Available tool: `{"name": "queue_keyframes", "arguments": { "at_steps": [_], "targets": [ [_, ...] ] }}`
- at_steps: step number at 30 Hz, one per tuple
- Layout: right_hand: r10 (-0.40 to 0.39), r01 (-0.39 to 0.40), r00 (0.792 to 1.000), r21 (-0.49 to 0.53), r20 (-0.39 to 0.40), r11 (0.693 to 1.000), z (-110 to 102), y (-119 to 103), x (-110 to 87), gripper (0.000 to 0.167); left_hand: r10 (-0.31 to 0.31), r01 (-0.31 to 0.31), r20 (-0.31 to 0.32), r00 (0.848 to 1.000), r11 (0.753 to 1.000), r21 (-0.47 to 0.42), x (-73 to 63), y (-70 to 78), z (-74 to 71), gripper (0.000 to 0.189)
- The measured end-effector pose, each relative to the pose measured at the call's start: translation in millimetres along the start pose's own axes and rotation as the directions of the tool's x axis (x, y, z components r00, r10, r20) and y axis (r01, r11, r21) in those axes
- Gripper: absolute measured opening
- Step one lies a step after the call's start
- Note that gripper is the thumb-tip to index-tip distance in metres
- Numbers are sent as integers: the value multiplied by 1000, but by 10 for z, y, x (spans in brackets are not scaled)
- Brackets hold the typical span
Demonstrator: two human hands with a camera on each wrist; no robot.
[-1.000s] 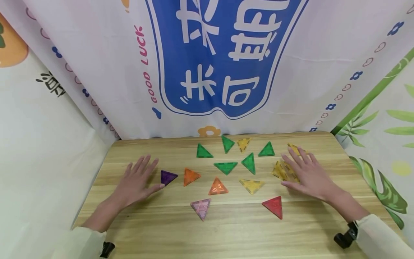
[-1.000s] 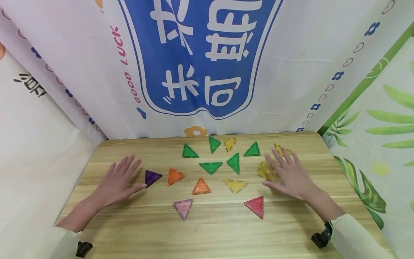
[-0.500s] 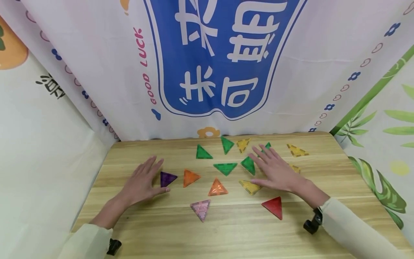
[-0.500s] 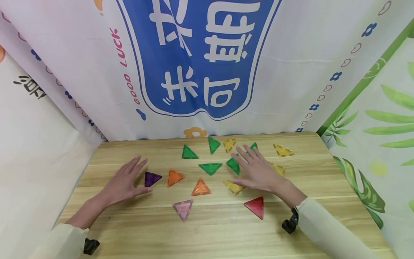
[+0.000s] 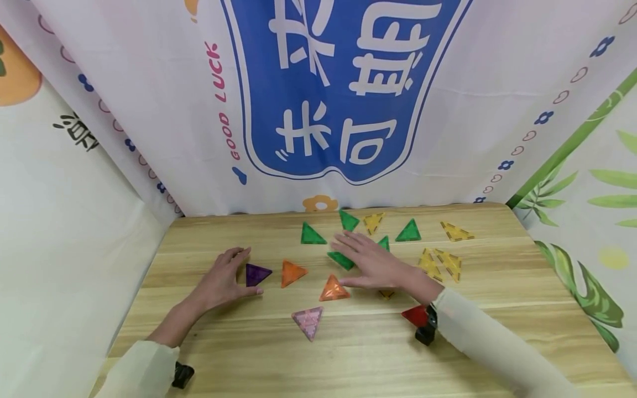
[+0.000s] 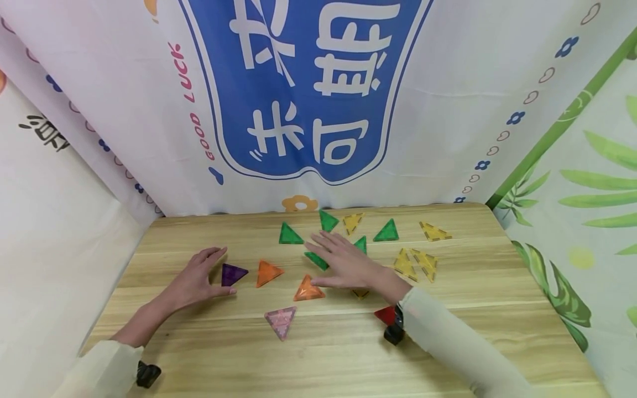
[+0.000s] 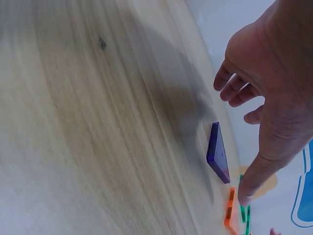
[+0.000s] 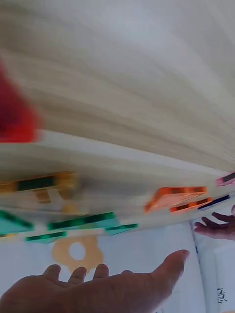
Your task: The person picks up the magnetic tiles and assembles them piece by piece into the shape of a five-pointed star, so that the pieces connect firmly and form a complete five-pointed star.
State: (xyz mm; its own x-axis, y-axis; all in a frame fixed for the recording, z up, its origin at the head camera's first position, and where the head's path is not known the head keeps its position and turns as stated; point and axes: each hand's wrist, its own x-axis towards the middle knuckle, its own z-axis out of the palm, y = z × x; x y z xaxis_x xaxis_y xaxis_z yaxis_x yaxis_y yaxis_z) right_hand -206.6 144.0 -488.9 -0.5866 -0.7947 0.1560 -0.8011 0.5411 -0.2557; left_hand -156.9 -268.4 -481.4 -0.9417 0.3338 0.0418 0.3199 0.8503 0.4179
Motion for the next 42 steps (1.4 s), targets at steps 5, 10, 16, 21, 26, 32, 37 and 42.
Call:
{"name": "queue_keyframes", "arguments": {
  "at_steps": [5, 10, 16, 21, 26, 32, 37, 42],
  "targets": [
    [-58, 58, 998, 28, 20, 998, 160, -77, 250, 90, 7, -7, -22, 1000, 1000, -15, 11, -10, 35, 106],
    [-87, 85, 996, 67, 28, 994, 274, -151, 464, 89, -5, 5, -15, 1000, 1000, -14, 27, -4, 55, 98],
    [-76, 69, 995, 95, 69, 993, 374, -232, 690, 85, -12, 12, -10, 1000, 1000, -9, 54, -12, 99, 88],
    [-74, 63, 993, 110, 97, 992, 431, -293, 834, 79, 12, -13, -39, 999, 1000, -2, 81, -36, 133, 75],
    [-70, 50, 991, 172, 114, 984, 470, -330, 945, 73, 50, -50, -59, 997, 999, 3, 103, -45, 143, 61],
    [-91, 66, 990, 216, 107, 974, 532, -331, 1049, 67, 73, -74, -63, 995, 997, -6, 111, -48, 141, 54],
    [-112, 91, 991, 225, 80, 970, 553, -332, 1078, 59, 75, -76, -51, 996, 997, -24, 114, -35, 141, 52],
    [-133, 116, 990, 242, 52, 963, 541, -330, 1074, 53, 86, -87, -42, 995, 996, -25, 122, -19, 141, 50]
  ]
}}
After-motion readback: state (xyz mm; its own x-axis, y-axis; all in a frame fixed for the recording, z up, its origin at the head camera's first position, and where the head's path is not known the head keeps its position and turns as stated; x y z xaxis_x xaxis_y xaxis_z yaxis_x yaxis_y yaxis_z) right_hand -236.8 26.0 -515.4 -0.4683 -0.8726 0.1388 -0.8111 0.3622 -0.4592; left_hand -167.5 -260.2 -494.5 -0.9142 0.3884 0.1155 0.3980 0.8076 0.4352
